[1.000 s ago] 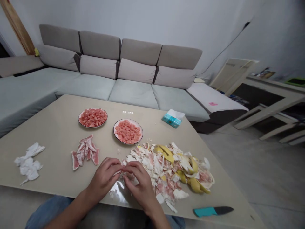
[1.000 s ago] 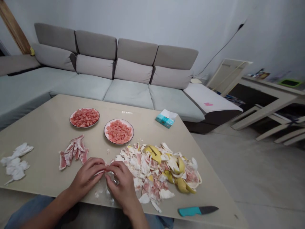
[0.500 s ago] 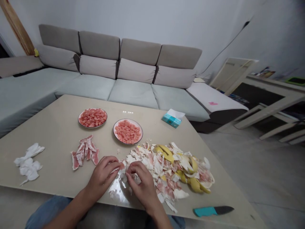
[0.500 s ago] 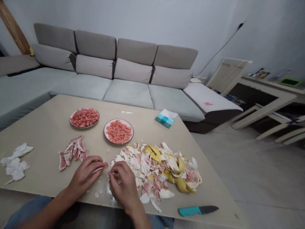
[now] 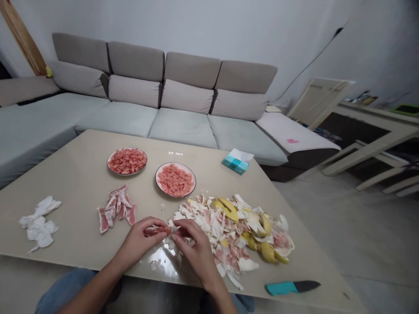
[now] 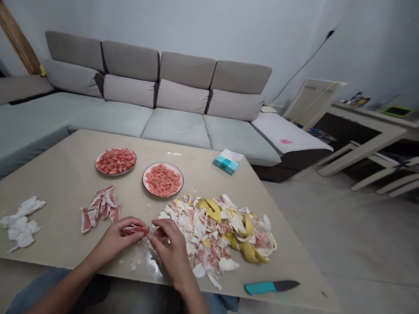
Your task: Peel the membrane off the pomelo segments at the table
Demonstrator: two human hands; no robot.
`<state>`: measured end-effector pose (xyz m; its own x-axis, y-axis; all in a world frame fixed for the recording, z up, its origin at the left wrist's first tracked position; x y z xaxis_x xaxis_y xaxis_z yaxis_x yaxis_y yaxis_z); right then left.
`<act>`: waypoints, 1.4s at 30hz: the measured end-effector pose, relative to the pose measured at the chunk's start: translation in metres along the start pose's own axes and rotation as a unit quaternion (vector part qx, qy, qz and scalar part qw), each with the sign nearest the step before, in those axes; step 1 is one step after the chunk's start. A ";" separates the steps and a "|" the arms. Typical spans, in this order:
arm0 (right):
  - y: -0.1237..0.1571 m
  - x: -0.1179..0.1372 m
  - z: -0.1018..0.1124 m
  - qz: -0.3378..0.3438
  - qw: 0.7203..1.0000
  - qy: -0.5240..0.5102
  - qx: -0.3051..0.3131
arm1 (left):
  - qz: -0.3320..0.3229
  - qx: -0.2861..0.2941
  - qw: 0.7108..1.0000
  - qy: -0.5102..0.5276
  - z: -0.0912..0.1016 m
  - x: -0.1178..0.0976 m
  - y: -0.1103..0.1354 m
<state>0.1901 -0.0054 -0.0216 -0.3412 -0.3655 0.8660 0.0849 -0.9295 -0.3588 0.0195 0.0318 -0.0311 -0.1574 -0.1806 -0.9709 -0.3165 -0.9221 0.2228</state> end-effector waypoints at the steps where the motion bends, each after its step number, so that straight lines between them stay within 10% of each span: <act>1: 0.000 0.002 -0.001 0.004 1.000 -0.009 -0.001 | -0.009 0.008 1.000 -0.010 -0.001 -0.001 0.001; 13: -0.003 0.010 -0.003 -0.061 0.994 -0.092 -0.007 | -0.017 0.050 0.999 -0.006 -0.005 0.001 0.001; 22: 0.003 -0.009 -0.015 -0.173 0.935 -0.308 -0.022 | 0.036 0.069 0.993 0.091 -0.006 0.001 0.004; 31: 0.000 -0.005 -0.010 -0.101 0.976 -0.190 -0.033 | -0.045 0.023 0.999 0.006 -0.003 -0.003 0.002; 42: 0.006 -0.022 -0.026 -0.271 0.809 -0.508 -0.115 | 0.069 0.060 0.979 0.180 -0.009 0.004 0.006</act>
<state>0.1740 -0.0014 -0.0514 0.6866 0.1324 0.7149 -0.0361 -0.9759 0.2154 0.0257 0.0229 -0.0344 0.1274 -0.4286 -0.8944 -0.4257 -0.8382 0.3410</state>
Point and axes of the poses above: each hand's wrist, its own y-axis away from the middle knuckle, its own z-axis out of the back of the hand, x = y × z, the point moved 3 cm from there along -y, towards the middle knuckle, and after that the axes turned 7 degrees about z, right-handed, at the moved point
